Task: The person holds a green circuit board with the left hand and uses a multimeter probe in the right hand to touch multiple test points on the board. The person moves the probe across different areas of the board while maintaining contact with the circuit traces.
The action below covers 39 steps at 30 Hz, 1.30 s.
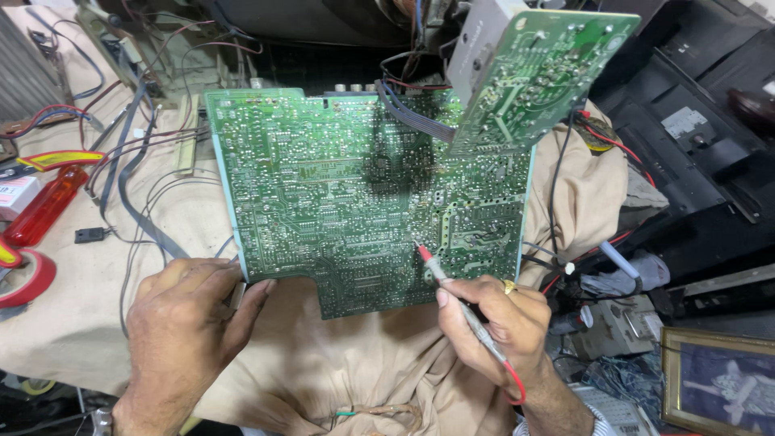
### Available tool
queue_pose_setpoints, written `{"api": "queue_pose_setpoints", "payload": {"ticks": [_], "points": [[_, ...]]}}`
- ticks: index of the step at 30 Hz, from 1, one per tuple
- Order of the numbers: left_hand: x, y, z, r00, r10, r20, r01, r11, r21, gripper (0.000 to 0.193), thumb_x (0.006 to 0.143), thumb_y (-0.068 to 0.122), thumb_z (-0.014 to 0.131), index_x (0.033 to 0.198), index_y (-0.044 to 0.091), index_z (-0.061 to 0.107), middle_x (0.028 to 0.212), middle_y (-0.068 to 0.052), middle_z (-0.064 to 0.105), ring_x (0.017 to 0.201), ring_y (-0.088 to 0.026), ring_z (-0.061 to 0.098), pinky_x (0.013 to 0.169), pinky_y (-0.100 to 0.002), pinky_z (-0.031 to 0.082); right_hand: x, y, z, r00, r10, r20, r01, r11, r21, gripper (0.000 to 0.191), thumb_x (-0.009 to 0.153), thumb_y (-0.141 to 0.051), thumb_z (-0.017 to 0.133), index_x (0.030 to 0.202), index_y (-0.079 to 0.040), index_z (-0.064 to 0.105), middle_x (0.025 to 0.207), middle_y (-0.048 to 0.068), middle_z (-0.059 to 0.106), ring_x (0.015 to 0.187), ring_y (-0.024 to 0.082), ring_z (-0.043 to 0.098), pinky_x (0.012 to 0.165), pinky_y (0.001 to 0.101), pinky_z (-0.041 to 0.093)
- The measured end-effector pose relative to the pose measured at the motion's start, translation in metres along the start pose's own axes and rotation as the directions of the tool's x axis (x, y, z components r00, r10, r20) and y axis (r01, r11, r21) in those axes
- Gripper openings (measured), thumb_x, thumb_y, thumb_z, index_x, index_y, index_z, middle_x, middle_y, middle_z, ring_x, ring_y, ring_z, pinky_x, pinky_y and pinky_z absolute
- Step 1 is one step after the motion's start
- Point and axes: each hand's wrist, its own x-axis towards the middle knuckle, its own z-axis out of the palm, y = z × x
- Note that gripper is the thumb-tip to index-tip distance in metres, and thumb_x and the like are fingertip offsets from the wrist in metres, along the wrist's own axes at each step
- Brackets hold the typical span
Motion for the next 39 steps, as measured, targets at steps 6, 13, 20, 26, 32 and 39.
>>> {"api": "queue_pose_setpoints", "payload": {"ticks": [6, 13, 20, 26, 32, 39], "points": [[-0.005, 0.000, 0.004, 1.000, -0.008, 0.026, 0.008, 0.999, 0.032, 0.028, 0.078, 0.027, 0.087, 0.091, 0.004, 0.075, 0.094, -0.007, 0.075, 0.094, -0.028, 0.070, 0.081, -0.042, 0.051, -0.005, 0.001, -0.002, 1.000, 0.031, -0.004, -0.031, 0.999, 0.021, 0.014, 0.085, 0.000, 0.078, 0.097, 0.001, 0.072, 0.068, 0.005, 0.067, 0.052, 0.010, 0.063, 0.049, 0.0251, 0.045], [-0.007, -0.003, 0.007, 0.999, -0.012, 0.036, 0.011, 0.999, 0.050, 0.031, 0.079, 0.029, 0.087, 0.091, 0.003, 0.075, 0.096, -0.008, 0.076, 0.095, -0.027, 0.070, 0.083, -0.040, 0.054, -0.006, 0.004, -0.004, 1.000, -0.002, -0.009, 0.002, 0.999, 0.041, 0.016, 0.086, 0.000, 0.078, 0.100, 0.001, 0.070, 0.076, 0.008, 0.072, 0.056, 0.011, 0.066, 0.050, 0.0256, 0.048], [-0.010, -0.004, 0.009, 0.998, -0.036, 0.050, 0.033, 0.997, 0.065, 0.033, 0.079, 0.031, 0.088, 0.093, 0.003, 0.075, 0.095, -0.009, 0.075, 0.096, -0.026, 0.070, 0.083, -0.040, 0.054, -0.008, 0.003, -0.003, 1.000, 0.024, 0.000, -0.023, 0.996, 0.080, 0.016, 0.088, 0.000, 0.078, 0.102, 0.002, 0.070, 0.075, 0.007, 0.071, 0.057, 0.012, 0.067, 0.051, 0.0257, 0.049], [-0.008, 0.000, 0.007, 1.000, -0.013, 0.022, 0.012, 0.999, 0.046, 0.030, 0.080, 0.028, 0.087, 0.093, 0.004, 0.075, 0.095, -0.008, 0.075, 0.095, -0.027, 0.070, 0.081, -0.041, 0.052, -0.008, 0.000, -0.007, 0.996, 0.085, 0.007, -0.086, 0.992, 0.090, 0.017, 0.085, 0.001, 0.078, 0.101, 0.003, 0.072, 0.071, 0.006, 0.070, 0.052, 0.010, 0.064, 0.047, 0.0246, 0.046], [-0.004, 0.002, 0.004, 1.000, -0.015, 0.020, 0.015, 1.000, 0.009, 0.025, 0.081, 0.027, 0.086, 0.091, 0.007, 0.075, 0.094, -0.007, 0.076, 0.091, -0.027, 0.070, 0.078, -0.041, 0.051, -0.017, -0.004, -0.010, 0.995, -0.018, -0.100, 0.020, 0.999, 0.025, 0.016, 0.083, 0.000, 0.078, 0.096, 0.001, 0.070, 0.075, 0.007, 0.072, 0.055, 0.010, 0.066, 0.051, 0.0245, 0.048], [-0.002, 0.003, 0.002, 1.000, -0.009, 0.028, 0.008, 1.000, 0.021, 0.027, 0.080, 0.028, 0.086, 0.088, 0.006, 0.074, 0.093, -0.008, 0.075, 0.091, -0.029, 0.070, 0.078, -0.042, 0.050, -0.022, 0.000, -0.009, 0.994, 0.056, -0.098, -0.056, 0.998, 0.005, 0.015, 0.081, 0.000, 0.078, 0.094, 0.002, 0.070, 0.073, 0.007, 0.072, 0.054, 0.010, 0.065, 0.050, 0.0241, 0.047]]}}
